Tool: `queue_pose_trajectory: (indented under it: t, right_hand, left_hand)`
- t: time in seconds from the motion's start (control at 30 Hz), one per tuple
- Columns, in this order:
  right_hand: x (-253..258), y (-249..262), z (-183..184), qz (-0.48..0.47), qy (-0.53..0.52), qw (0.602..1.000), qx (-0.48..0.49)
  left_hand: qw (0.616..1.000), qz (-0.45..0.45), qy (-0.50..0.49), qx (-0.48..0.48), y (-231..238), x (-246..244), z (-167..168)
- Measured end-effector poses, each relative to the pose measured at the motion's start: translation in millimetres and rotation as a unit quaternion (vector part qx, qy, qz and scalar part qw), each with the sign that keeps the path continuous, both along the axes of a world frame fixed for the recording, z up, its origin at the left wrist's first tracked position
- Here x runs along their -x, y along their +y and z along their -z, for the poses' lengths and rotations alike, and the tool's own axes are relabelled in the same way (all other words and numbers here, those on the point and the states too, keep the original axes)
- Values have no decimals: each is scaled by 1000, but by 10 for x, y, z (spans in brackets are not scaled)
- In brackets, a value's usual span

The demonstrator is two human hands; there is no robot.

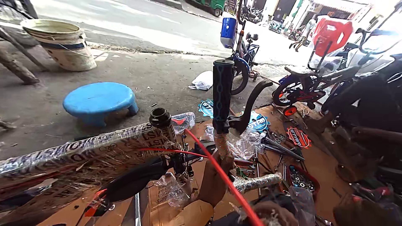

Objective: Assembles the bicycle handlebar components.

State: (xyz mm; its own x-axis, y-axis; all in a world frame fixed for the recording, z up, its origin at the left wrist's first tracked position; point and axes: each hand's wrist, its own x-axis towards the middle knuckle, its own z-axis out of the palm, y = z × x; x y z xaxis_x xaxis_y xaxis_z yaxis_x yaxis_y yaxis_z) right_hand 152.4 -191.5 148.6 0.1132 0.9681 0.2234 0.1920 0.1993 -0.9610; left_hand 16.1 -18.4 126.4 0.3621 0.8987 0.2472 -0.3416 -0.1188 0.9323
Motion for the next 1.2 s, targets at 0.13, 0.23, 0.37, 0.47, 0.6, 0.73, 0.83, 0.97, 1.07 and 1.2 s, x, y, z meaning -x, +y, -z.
queue_pose_trajectory:
  t: [0.13,0.23,0.37,0.47,0.6,0.73,0.83,0.97,1.07,1.2]
  right_hand:
    - [-72,264,-331,154,-152,973,-81]
    - [-159,425,-413,230,-315,919,-48]
    - [-287,509,-511,251,-265,931,29]
    - [-367,530,-605,226,-107,967,53]
    - [-510,603,-787,267,-13,963,47]
    - [-638,615,-733,300,-72,950,55]
    - [-668,521,-460,302,-72,949,52]
    - [-682,334,-114,305,92,947,28]
    - [-582,295,223,251,155,954,53]
    - [-316,418,517,219,203,948,114]
  left_hand:
    - [999,16,43,-4,0,-199,-177]
    - [997,38,49,-35,37,-320,-365]
    - [994,51,66,-77,89,-467,-516]
    - [987,85,114,-75,127,-558,-692]
    - [978,123,128,-110,108,-739,-922]
    - [972,144,99,-159,131,-804,-779]
    - [966,98,156,-180,183,-683,-350]
    - [993,37,94,-55,134,-447,289]
    - [999,10,39,16,64,-228,551]
    - [1000,5,19,23,-18,-33,565]
